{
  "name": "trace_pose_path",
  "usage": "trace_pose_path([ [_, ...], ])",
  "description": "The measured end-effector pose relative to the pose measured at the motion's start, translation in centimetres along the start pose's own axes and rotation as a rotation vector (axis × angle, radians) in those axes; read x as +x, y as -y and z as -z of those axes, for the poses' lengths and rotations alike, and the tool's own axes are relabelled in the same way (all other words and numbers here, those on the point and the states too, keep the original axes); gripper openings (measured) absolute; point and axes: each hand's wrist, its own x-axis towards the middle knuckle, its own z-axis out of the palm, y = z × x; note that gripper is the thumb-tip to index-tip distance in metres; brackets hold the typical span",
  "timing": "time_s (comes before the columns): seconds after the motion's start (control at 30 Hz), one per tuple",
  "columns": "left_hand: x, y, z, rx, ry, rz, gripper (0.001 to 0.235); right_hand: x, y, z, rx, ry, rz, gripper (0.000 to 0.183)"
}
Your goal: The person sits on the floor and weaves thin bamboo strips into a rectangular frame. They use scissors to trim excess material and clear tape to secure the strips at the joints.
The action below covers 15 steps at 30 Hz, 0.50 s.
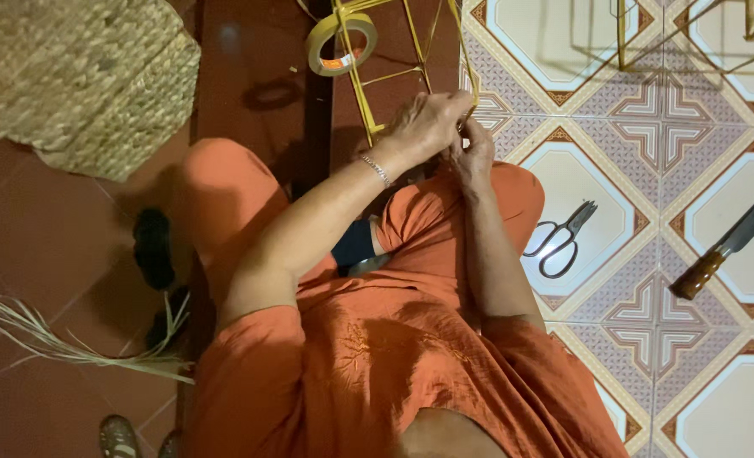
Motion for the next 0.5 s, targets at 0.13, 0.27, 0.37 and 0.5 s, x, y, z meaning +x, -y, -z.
trace_pose_path([
  [0.13, 1.2, -0.3, -0.3, -0.152, 0.057, 0.158, 0.018, -0.1, -0.4, -0.1, 0.192, 0.06, -0.11, 0.021],
  [0.27, 0.4, 0.0, 1.8, -0.533, 0.082, 0.273, 0.021, 0.3, 0.6, 0.6, 0.296, 0.207, -0.507, 0.019],
  [0.37, -1.3, 0.9, 3.9, -0.216, 0.013, 0.102, 0.02, 0.3, 1.3, 1.0, 0.386, 0.218, -0.576, 0.022],
  [0.5, -5.6, 3.6, 8.7, -0.096, -0.155, -0.09, 0.012, 0.5, 0.9, 0.8, 0.4, 0.206, -0.563, 0.023],
])
